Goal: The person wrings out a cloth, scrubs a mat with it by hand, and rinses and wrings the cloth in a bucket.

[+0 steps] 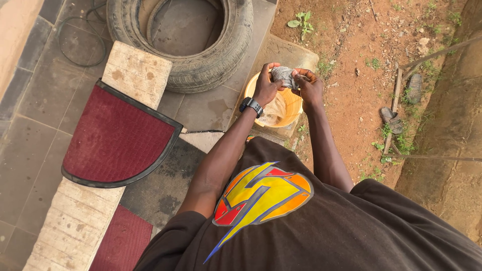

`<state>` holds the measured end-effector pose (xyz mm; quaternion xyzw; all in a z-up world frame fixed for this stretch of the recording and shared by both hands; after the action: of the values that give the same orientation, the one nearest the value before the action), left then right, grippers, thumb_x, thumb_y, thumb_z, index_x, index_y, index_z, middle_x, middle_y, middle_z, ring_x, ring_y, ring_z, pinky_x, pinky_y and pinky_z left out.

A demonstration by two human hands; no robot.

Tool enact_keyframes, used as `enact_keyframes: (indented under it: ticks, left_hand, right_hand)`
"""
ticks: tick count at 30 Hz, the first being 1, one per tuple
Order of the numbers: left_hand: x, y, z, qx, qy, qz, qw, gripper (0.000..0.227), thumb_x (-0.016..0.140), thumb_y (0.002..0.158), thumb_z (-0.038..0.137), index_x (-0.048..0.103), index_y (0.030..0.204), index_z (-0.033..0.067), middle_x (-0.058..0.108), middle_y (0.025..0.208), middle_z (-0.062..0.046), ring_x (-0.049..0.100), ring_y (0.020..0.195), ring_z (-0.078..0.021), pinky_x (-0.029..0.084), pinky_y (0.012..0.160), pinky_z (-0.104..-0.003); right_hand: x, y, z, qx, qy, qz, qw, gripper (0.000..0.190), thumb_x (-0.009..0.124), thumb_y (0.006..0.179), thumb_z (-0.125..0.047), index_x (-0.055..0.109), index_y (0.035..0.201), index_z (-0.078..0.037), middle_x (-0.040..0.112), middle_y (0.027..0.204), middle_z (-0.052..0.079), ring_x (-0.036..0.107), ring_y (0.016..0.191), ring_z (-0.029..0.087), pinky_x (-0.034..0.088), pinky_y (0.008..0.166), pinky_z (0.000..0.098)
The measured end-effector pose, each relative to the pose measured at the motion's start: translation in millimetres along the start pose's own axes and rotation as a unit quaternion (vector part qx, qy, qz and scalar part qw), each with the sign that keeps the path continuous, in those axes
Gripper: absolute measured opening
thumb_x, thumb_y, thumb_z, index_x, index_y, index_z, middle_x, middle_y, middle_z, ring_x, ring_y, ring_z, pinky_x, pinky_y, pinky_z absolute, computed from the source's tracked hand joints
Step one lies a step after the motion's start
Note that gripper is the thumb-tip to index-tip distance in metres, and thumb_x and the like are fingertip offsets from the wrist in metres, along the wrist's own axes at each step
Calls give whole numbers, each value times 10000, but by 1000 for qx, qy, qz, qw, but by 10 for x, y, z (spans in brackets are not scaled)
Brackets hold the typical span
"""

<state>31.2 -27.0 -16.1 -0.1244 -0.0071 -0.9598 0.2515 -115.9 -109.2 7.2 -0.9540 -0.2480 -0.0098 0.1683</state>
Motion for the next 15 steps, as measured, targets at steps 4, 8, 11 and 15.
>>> enact_keyframes:
  ticks: [4,8,11,15]
  left_hand:
    - [10,-36,52,-25,-49,25,998,464,613,886,-39,407,1281,94,673,1078,-137,744,776,-194,636,623,-297]
    - [-70,-89,197,-33,-15,21,999,394,612,930,48,498,1307,63,680,1087,-139,709,758,-169,574,576,-273]
    - [-105,-46,211,15,15,12,1000,374,642,968,168,536,1311,61,680,1116,-136,714,833,-168,591,597,-267]
    - [-406,52,198,105,215,107,965,341,694,1052,310,683,1245,29,659,1142,-168,714,963,-233,638,692,-312]
  right_hand:
    - [72,26,61,12,98,0,995,153,709,1010,-216,732,1096,-92,713,861,-2,601,622,71,454,518,249]
    - [183,-92,4,61,131,-13,989,185,676,1030,-249,730,1148,-117,703,889,-25,618,680,60,486,549,232]
    - [346,-263,-172,76,176,-102,976,175,627,1042,-180,698,1188,-113,730,990,-3,694,826,93,578,682,267]
    - [393,-401,-284,58,184,-174,966,318,588,942,15,686,1229,-84,745,1084,48,731,935,135,612,833,333]
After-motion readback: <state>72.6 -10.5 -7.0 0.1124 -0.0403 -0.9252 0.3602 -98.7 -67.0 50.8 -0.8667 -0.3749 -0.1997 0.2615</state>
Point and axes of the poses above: each hand's wrist, its own y-axis towards the middle knuckle, its own x-axis out of the palm, z = x × y, the point moved 9 cm from there along y, towards the middle knuckle
